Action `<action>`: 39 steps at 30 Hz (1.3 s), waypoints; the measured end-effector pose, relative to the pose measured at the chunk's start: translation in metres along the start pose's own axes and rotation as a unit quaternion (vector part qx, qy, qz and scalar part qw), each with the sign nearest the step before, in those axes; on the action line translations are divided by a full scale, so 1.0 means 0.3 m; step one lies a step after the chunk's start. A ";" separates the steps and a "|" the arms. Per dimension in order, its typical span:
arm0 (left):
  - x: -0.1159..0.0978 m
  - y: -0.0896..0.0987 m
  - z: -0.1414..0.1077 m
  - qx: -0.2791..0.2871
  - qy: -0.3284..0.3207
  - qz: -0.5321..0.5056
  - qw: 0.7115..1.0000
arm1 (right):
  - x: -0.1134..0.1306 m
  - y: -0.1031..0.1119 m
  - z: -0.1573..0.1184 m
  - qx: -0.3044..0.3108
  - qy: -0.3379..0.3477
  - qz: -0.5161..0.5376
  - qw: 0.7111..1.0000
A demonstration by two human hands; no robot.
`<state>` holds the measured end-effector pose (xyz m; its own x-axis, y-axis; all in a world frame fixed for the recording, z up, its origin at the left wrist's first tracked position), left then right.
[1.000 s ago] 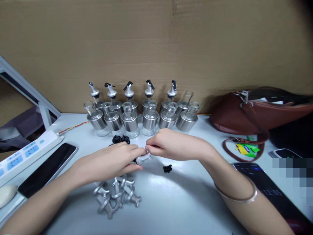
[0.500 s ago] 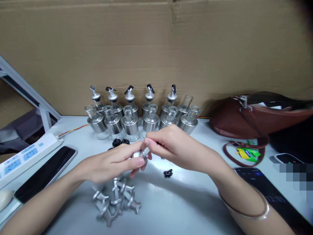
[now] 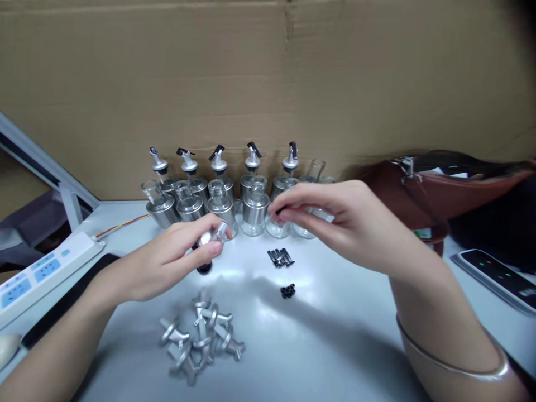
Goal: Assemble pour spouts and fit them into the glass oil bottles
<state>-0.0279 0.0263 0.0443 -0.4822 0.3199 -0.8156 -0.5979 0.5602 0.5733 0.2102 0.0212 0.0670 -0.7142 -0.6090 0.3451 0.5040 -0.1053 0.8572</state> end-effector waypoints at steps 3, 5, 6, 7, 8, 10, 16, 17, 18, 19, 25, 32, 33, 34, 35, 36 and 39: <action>-0.001 -0.005 -0.013 -0.006 -0.008 0.061 0.998 | -0.020 -0.045 -0.031 0.102 -0.040 -0.047 0.993; 0.002 -0.011 -0.017 0.003 -0.012 0.077 0.997 | -0.046 -0.078 -0.066 0.143 -0.064 -0.050 0.986; 0.005 -0.013 -0.018 0.007 -0.014 0.083 0.996 | -0.060 -0.092 -0.087 0.152 -0.067 -0.053 0.985; 0.007 -0.015 -0.019 0.011 -0.014 0.087 0.996 | -0.075 -0.107 -0.110 0.168 -0.072 -0.058 0.981; 0.010 -0.015 -0.019 0.012 -0.012 0.090 0.996 | -0.091 -0.123 -0.133 0.192 -0.091 -0.062 0.975; 0.015 -0.015 -0.019 0.012 -0.007 0.092 0.996 | -0.119 -0.154 -0.177 0.250 -0.147 -0.055 0.956; 0.015 -0.011 -0.019 0.002 0.004 0.113 0.994 | -0.153 -0.246 -0.246 0.327 -0.200 -0.014 0.923; 0.016 -0.010 -0.018 -0.002 0.003 0.118 0.993 | -0.155 -0.256 -0.251 0.327 -0.198 -0.010 0.924; 0.018 -0.010 -0.017 -0.003 0.002 0.122 0.993 | -0.157 -0.264 -0.254 0.325 -0.196 -0.006 0.925; 0.021 -0.009 -0.015 -0.003 -0.001 0.123 0.992 | -0.158 -0.269 -0.257 0.323 -0.195 -0.001 0.926; 0.047 -0.007 -0.002 0.009 0.000 0.112 0.994 | -0.158 -0.266 -0.265 0.329 -0.224 0.043 0.916; 0.074 -0.015 0.010 0.016 0.027 0.123 0.992 | -0.157 -0.277 -0.273 0.313 -0.228 0.016 0.922; 0.081 -0.017 0.012 0.020 0.033 0.125 0.991 | -0.154 -0.280 -0.273 0.309 -0.227 0.014 0.923; 0.089 -0.020 0.012 0.024 0.038 0.127 0.991 | -0.149 -0.283 -0.272 0.308 -0.226 0.016 0.924; 0.096 -0.022 0.013 0.028 0.043 0.131 0.990 | -0.144 -0.286 -0.272 0.308 -0.222 0.020 0.925; 0.102 -0.023 0.014 0.031 0.048 0.135 0.989 | -0.140 -0.287 -0.270 0.308 -0.219 0.024 0.926; 0.111 -0.024 0.015 0.036 0.052 0.141 0.988 | -0.130 -0.289 -0.269 0.314 -0.213 0.033 0.925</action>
<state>-0.0366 0.0363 0.0127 -0.6884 0.3931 -0.6095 -0.3850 0.5142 0.7664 0.2337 -0.0094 -0.0516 -0.8862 -0.2183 0.4086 0.2672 0.4795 0.8358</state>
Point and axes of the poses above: each hand's wrist, its own z-axis towards the middle knuckle, its own y-axis out of the back of the hand, x = y × z, the point moved 2 cm from there along z, towards the middle knuckle, and after that the axes turned 14 degrees about -z, right-handed, at the moved point
